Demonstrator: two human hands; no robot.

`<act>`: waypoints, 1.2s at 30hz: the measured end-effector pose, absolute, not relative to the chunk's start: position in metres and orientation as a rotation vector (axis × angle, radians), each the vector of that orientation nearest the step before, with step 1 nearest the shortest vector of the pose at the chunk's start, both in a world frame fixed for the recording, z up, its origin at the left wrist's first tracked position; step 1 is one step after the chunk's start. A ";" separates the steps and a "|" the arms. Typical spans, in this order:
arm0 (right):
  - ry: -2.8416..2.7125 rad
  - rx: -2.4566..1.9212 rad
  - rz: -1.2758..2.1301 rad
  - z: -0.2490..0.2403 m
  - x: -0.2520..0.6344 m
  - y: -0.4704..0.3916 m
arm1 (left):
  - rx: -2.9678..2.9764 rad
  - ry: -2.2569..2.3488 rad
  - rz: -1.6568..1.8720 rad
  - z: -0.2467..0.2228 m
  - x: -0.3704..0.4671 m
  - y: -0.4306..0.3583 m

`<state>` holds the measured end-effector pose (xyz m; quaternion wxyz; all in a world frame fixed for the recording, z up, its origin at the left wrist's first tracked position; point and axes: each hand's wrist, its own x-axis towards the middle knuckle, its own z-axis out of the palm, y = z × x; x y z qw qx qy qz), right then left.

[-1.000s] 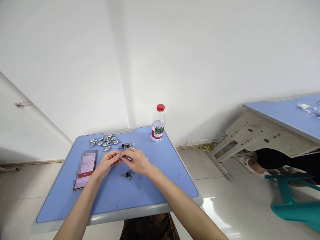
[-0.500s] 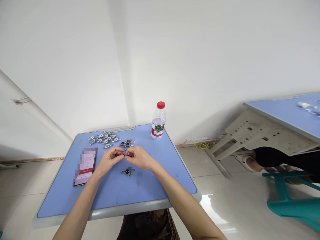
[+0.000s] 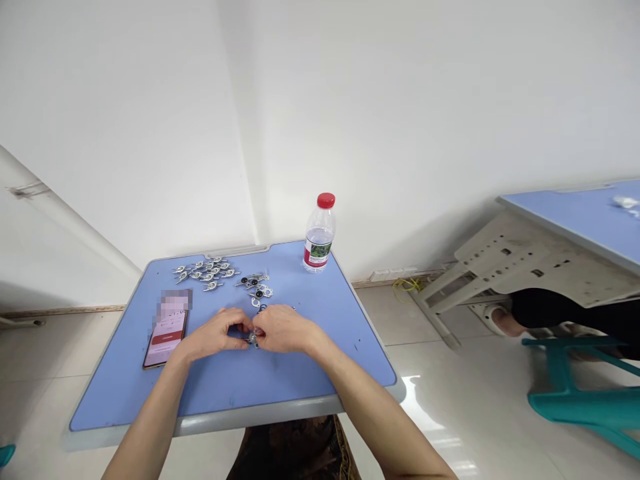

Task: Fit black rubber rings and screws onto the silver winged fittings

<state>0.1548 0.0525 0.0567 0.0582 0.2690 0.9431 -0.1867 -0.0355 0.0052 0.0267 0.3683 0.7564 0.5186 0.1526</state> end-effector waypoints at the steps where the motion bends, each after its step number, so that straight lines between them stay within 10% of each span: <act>1: 2.850 0.817 -0.544 0.057 0.155 0.052 | 1.950 1.339 0.386 0.027 -0.035 0.005; 26: 3.061 1.497 -1.136 0.065 0.188 0.092 | 1.930 1.311 0.464 0.031 -0.028 0.002; 36: 2.916 1.433 -0.851 0.052 0.188 0.100 | 1.933 1.342 0.492 0.025 -0.027 0.005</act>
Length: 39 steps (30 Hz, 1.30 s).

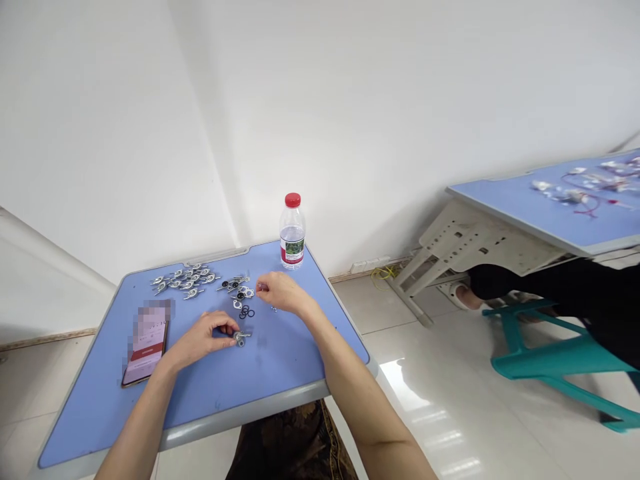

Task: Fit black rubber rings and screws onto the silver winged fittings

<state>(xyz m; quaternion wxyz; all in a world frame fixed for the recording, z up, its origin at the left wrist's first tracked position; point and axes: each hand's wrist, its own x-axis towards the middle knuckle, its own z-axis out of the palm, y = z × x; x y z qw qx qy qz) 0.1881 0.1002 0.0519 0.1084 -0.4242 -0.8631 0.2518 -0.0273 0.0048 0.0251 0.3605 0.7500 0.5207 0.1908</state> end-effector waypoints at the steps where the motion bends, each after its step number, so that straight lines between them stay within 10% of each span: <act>1: -2.584 -1.250 0.732 0.051 0.185 0.098 | 1.927 1.340 0.495 0.024 -0.028 0.005; 39: -2.416 -1.026 1.103 0.053 0.162 0.069 | 1.786 1.360 0.860 0.028 -0.022 0.012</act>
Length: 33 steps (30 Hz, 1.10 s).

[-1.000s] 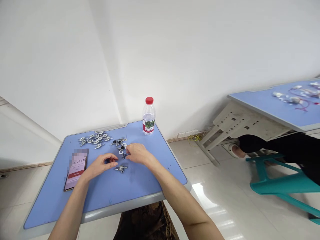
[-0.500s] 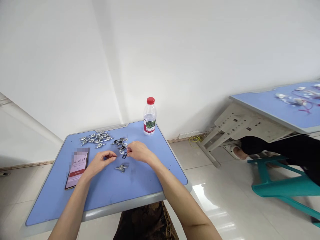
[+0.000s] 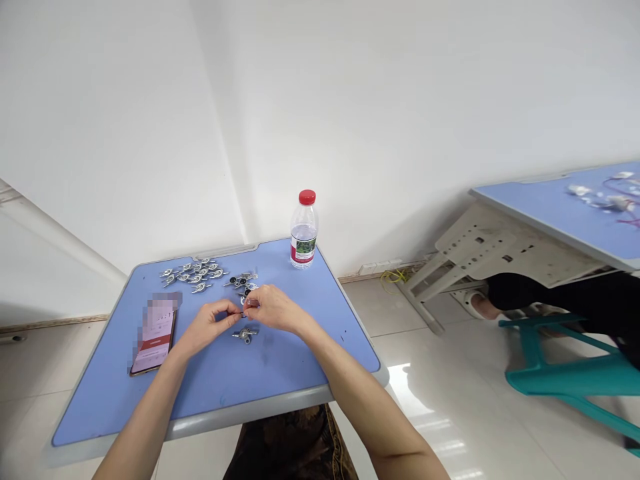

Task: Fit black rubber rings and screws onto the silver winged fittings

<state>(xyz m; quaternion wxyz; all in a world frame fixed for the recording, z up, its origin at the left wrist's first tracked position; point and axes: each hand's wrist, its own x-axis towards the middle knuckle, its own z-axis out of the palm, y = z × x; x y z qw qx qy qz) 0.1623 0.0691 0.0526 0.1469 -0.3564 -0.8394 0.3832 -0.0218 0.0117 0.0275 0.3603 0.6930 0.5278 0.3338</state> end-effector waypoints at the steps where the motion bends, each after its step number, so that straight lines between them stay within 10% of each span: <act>1: -2.415 -1.015 1.104 0.053 0.163 0.069 | 1.768 1.363 0.854 0.028 -0.022 0.011; 33: -2.762 -0.784 1.114 0.045 0.165 0.075 | 1.919 1.307 0.558 0.021 -0.030 0.012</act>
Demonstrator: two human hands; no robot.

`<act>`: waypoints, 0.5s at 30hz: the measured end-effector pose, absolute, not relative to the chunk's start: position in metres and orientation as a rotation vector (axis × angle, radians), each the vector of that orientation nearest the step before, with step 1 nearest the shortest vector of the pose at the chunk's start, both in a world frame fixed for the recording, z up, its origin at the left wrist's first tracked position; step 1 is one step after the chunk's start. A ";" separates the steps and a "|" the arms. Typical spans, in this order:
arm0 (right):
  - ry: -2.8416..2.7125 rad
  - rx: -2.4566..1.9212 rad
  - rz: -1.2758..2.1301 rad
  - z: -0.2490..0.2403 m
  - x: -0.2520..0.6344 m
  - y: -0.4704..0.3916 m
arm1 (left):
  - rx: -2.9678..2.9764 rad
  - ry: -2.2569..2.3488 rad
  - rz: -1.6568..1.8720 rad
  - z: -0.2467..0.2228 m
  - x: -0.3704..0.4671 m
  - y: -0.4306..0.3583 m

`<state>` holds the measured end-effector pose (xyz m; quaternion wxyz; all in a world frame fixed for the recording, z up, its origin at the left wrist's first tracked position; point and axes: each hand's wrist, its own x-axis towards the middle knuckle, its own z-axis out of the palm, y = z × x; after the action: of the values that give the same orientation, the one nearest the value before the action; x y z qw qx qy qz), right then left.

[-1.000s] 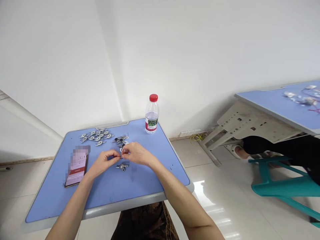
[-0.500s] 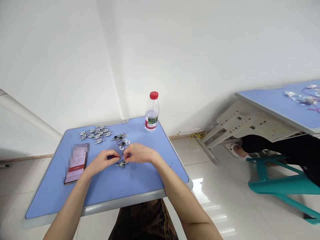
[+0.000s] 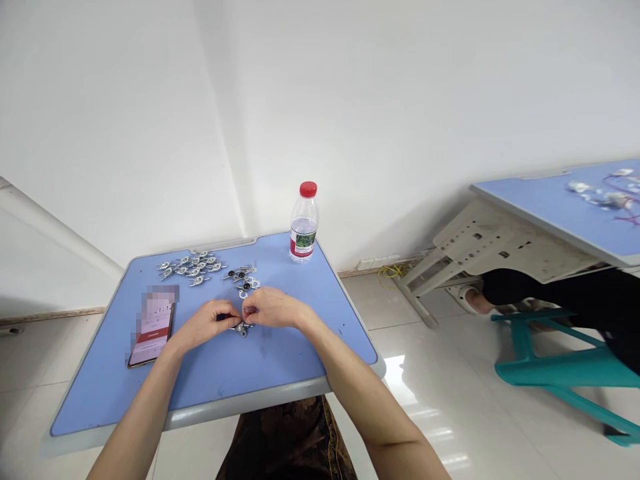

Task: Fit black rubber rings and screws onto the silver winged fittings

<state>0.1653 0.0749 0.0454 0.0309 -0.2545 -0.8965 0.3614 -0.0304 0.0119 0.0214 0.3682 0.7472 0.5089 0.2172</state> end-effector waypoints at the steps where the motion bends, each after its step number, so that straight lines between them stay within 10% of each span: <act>1: -2.765 -0.786 1.123 0.045 0.165 0.074 | 1.920 1.313 0.552 0.021 -0.030 0.012; 15: -2.787 -0.781 1.028 0.043 0.157 0.068 | 1.933 1.313 0.514 0.026 -0.028 0.011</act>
<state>0.1574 0.0680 0.0428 0.0349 -0.2541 -0.9068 0.3345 -0.0284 0.0113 0.0256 0.3659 0.7519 0.5106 0.1998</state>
